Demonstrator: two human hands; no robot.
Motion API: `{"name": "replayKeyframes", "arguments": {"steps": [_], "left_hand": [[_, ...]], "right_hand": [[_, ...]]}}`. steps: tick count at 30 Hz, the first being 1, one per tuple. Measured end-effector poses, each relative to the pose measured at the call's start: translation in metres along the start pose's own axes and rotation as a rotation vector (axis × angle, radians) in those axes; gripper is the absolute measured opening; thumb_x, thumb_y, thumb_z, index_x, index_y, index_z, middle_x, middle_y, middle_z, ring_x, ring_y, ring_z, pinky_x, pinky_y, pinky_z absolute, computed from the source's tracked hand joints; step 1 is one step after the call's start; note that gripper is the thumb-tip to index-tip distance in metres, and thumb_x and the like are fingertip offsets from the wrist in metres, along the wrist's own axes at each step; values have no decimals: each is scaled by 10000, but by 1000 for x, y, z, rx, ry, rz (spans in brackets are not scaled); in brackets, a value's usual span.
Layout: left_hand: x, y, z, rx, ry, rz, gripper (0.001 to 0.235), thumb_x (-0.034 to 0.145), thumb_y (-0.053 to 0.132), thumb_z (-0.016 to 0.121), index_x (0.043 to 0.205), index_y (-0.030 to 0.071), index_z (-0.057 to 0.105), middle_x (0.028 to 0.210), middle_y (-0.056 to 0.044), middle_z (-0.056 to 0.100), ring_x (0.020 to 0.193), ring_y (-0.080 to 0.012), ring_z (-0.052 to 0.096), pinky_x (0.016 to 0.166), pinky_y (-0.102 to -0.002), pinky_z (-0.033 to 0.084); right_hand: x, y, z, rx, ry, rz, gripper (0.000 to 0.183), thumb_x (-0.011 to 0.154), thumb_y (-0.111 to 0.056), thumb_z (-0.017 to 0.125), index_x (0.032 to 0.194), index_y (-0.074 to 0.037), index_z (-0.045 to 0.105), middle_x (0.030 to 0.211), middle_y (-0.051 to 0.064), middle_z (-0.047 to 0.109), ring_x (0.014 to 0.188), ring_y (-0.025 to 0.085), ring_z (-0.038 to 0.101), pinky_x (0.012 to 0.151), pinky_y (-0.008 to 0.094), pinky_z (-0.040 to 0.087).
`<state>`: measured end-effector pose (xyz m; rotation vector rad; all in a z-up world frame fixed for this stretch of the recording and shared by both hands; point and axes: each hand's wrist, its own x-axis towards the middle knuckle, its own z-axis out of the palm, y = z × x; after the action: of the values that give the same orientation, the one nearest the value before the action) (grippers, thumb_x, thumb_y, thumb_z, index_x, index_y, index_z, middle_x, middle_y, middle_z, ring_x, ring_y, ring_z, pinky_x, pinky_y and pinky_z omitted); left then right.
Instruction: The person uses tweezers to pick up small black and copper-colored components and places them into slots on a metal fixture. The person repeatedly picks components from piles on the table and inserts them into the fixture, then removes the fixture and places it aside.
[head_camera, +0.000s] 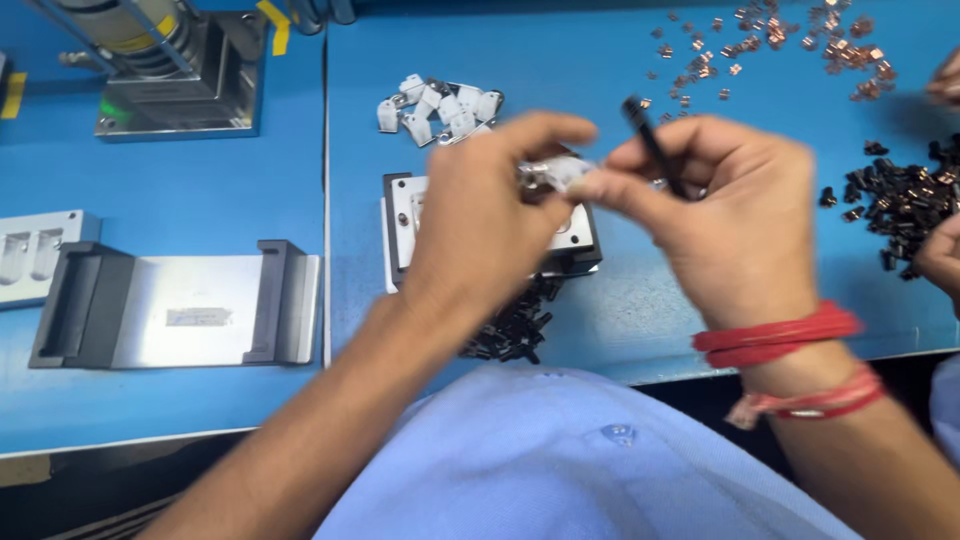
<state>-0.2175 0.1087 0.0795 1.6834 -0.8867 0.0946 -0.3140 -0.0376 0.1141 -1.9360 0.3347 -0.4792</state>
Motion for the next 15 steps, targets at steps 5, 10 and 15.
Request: {"name": "replayKeyframes", "arguments": {"steps": [5, 10, 15], "left_hand": [[-19, 19, 0, -26, -156, -425, 297, 801, 152, 763, 1096, 126, 789, 958, -72, 816, 702, -159, 766, 647, -308, 604], [-25, 20, 9, -17, -124, -510, 276, 758, 165, 801, 1025, 94, 794, 975, -78, 825, 723, -131, 767, 648, -299, 614], [-25, 29, 17, 76, -150, -707, 279, 739, 169, 800, 1017, 137, 789, 1020, -49, 784, 670, -147, 764, 643, -335, 632]], "right_hand": [[-19, 31, 0, 39, -70, 68, 166, 902, -62, 798, 1047, -18, 732, 933, 60, 739, 797, 55, 651, 704, 188, 544], [-38, 30, -29, -280, -231, 48, 152, 882, -39, 756, 1033, -29, 753, 920, 55, 793, 852, 121, 738, 763, 236, 593], [-47, -9, -68, -163, -93, -247, 143, 940, -14, 676, 1066, -7, 609, 1067, 76, 726, 1019, 106, 722, 941, 250, 614]]}}
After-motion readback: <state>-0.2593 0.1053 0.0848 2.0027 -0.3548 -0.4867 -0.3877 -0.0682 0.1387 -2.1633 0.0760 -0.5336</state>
